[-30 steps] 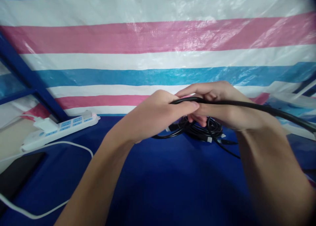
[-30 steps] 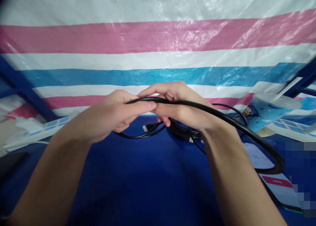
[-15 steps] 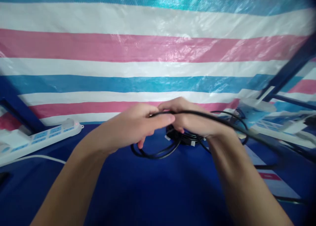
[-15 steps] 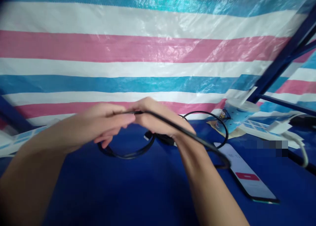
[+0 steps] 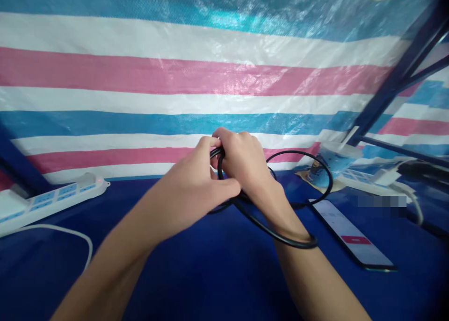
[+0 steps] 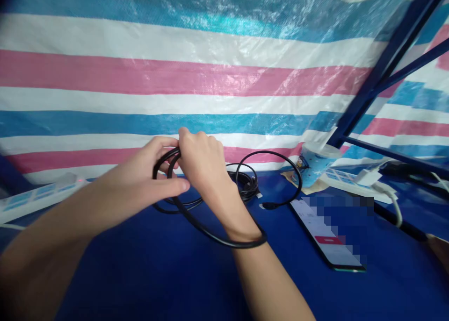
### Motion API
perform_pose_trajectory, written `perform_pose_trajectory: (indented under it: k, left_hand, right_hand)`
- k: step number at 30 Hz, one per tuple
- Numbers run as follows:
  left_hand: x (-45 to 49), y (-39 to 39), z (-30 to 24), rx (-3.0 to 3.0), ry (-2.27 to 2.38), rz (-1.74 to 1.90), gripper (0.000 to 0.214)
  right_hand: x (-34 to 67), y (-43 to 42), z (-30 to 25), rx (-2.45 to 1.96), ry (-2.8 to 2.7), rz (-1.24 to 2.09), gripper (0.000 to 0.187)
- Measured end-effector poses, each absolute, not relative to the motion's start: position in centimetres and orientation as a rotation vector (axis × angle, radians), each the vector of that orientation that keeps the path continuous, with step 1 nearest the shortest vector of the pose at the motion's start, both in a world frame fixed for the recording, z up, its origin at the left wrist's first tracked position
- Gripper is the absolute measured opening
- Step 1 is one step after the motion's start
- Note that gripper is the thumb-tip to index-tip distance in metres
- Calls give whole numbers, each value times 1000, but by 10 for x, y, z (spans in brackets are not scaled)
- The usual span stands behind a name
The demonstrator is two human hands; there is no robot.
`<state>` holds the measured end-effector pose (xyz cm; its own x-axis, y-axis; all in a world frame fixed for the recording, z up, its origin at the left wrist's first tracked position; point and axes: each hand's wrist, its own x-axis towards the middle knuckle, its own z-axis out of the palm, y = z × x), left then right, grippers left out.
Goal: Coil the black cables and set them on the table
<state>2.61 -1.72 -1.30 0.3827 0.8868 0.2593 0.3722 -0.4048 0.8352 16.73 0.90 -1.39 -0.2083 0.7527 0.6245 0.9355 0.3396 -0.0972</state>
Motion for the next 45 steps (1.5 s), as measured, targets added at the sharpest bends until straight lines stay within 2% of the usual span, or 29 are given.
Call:
perform_pose_trajectory:
  k: [5, 8, 11, 16, 21, 23, 25, 29, 32, 35, 37, 39, 43, 45]
  left_hand:
    - [37, -17, -22, 2115, 1104, 878, 54]
    - [34, -15, -21, 2208, 1327, 959, 46]
    - [29, -8, -18, 2197, 1429, 1086, 34]
    - [9, 10, -12, 1727, 1394, 1349, 15]
    - [-3, 22, -19, 1775, 1304, 1378, 14]
    - [-1, 24, -24, 1804, 1242, 1354, 12]
    - [4, 23, -27, 1802, 1128, 1375, 13]
    - [3, 15, -21, 1729, 778, 1232, 44]
    - [-13, 9, -13, 1730, 716, 1001, 61]
    - [-22, 8, -10, 1744, 907, 985, 66]
    - [-15, 7, -11, 1773, 1049, 1008, 62]
    - [-2, 5, -13, 1830, 1094, 1010, 50]
    - [18, 2, -12, 1770, 920, 1052, 14]
    - [19, 1, -10, 1685, 801, 1078, 8]
  right_hand:
    - [186, 22, -14, -1382, -2042, -289, 37]
    - [198, 27, -10, -1223, -1890, -240, 37]
    - [215, 28, -4, -1071, -1599, -133, 29]
    - [245, 24, 2, -958, -1336, 383, 13]
    - [237, 29, -4, -903, -1303, 881, 18]
    - [224, 34, -10, -882, -1289, 968, 18]
    - [210, 37, -15, -887, -1309, 996, 18]
    - [190, 41, -21, -922, -1367, 902, 15]
    - [189, 43, -23, -963, -1393, 703, 12]
    - [191, 43, -22, -1050, -1533, 314, 24]
    - [188, 39, -21, -1093, -1661, 83, 31]
    - [182, 33, -20, -1071, -1729, 67, 33]
    - [172, 27, -18, -913, -1561, 460, 18]
    - [170, 28, -18, -863, -1406, 663, 13]
